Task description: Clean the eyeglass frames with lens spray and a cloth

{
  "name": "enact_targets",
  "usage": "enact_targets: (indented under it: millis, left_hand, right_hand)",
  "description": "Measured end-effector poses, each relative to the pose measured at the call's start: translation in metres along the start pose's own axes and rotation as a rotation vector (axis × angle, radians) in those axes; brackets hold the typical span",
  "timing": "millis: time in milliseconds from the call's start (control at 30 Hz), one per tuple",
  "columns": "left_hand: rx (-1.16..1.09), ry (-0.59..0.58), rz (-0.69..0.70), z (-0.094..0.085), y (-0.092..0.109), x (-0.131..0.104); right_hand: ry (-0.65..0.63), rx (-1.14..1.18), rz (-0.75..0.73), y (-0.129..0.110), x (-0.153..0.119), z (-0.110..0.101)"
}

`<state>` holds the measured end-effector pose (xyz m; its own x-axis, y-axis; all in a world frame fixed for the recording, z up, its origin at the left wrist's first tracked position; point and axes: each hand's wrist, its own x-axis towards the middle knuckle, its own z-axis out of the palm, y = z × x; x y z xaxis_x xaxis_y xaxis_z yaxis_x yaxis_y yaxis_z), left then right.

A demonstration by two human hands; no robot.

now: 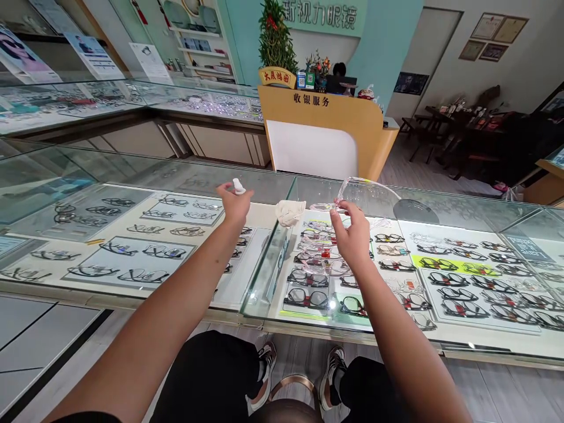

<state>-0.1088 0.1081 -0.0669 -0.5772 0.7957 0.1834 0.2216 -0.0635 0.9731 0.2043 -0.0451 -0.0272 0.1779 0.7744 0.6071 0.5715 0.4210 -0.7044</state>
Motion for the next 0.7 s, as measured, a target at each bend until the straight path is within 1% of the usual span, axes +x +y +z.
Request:
enact_targets:
  millis: [33, 100, 200, 267, 300, 333, 367, 400, 467, 533, 600, 633, 700]
  left_hand:
    - [-0.023, -0.041, -0.076, 0.001, -0.004, 0.001]
    - [-0.041, -0.059, -0.170, 0.002, -0.007, 0.003]
    - [-0.038, -0.041, -0.123, 0.003, 0.001, 0.001]
    - [-0.091, -0.043, -0.047, 0.005, 0.014, -0.005]
    - [-0.147, -0.072, -0.011, 0.005, 0.023, -0.011]
    - [-0.226, -0.132, 0.010, 0.005, 0.033, -0.019]
    - [-0.318, -0.226, 0.006, 0.005, 0.044, -0.029]
    - [-0.419, -0.359, -0.021, 0.003, 0.056, -0.041]
    - [-0.583, -0.685, -0.067, -0.002, 0.077, -0.066]
    - [-0.586, -0.944, -0.118, -0.010, 0.094, -0.089]
    - [-0.529, -1.144, -0.149, -0.017, 0.105, -0.104]
    - [-0.499, -1.217, -0.157, -0.020, 0.108, -0.108]
    - [-0.458, -1.308, -0.160, -0.022, 0.109, -0.111]
  right_hand:
    - [-0.017, 0.044, 0.014, -0.001, 0.000, -0.001]
    - [-0.042, 0.135, 0.023, -0.002, 0.001, -0.002]
    - [-0.045, 0.295, 0.016, -0.003, 0.004, -0.003]
    - [-0.040, 0.387, 0.011, -0.004, 0.006, -0.005]
    - [-0.040, 0.419, 0.008, -0.005, 0.006, -0.006]
    - [-0.047, 0.441, 0.004, -0.007, 0.007, -0.007]
    - [-0.060, 0.454, 0.001, -0.009, 0.006, -0.008]
    - [-0.082, 0.460, 0.000, -0.011, 0.006, -0.009]
    - [-0.137, 0.449, 0.005, -0.016, 0.003, -0.010]
    - [-0.196, 0.420, 0.018, -0.021, 0.000, -0.010]
    - [-0.247, 0.395, 0.030, -0.026, -0.003, -0.009]
    - [-0.267, 0.390, 0.036, -0.027, -0.005, -0.009]
    - [-0.294, 0.391, 0.048, -0.029, -0.005, -0.008]
